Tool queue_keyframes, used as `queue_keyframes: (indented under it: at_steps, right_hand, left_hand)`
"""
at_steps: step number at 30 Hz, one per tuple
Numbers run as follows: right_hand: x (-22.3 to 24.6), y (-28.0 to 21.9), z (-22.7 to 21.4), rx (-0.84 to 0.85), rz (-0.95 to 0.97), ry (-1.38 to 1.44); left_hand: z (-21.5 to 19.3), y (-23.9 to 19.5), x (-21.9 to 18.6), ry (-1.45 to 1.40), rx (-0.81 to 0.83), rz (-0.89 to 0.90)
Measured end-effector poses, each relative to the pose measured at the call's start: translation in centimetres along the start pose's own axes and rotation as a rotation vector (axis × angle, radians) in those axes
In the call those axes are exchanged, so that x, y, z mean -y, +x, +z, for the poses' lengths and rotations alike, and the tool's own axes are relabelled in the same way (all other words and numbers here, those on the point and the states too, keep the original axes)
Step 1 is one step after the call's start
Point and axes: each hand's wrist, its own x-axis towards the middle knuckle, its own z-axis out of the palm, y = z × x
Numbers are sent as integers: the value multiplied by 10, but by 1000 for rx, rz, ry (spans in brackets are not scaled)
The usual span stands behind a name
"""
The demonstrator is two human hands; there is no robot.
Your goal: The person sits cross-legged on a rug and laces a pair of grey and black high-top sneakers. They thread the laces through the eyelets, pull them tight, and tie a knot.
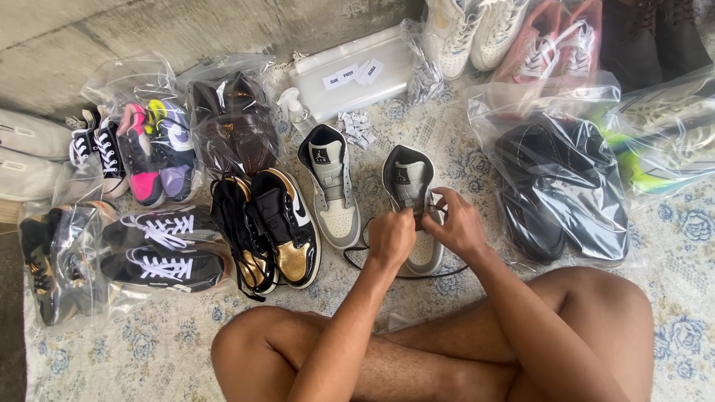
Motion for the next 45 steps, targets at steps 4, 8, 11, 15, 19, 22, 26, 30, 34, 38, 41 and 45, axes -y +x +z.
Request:
queue_keyframes:
  at_steps: [4, 8, 11, 15, 19, 22, 26, 30, 34, 38, 41, 45]
  right_hand:
    - [-6, 2, 2, -18, -22, 9]
    - [-2, 2, -1, -5, 9, -6]
    - [-3, 0, -2, -4, 14, -12]
    - [5, -5, -7, 20, 108, -13]
    - [5, -14, -9, 27, 190, 78]
    - [6, -38, -13, 86, 358, 319]
    - [2, -76, -6, 194, 530, 730]
    - [41, -110, -19, 267, 634, 1074]
    - [38, -115, -36, 364, 578, 1314]
    - [33, -103, -58, 256, 549, 1402]
    - [33, -90, -79, 153, 533, 1460]
    - [42, -83, -102, 61, 500, 1601]
  left_hand:
    - [1, -10, 12, 66, 2, 29]
    - [-22, -25, 23, -8, -14, 21]
    - [-43, -37, 38, 8, -11, -13]
    - [-69, -58, 54, 65, -124, -20]
    - [-75, -74, 52, 50, -139, -83]
    - [-50, -82, 61, 67, -176, -89]
    - [-49, -79, 58, 14, -200, -137]
    - [-62, -72, 59, -42, -169, -179]
    - [-36, -70, 80, 2, -275, -90]
    - [-34, -75, 82, -7, -67, -270]
    - [-19, -77, 96, -23, 52, -380]
    - [-28, -83, 100, -5, 106, -464]
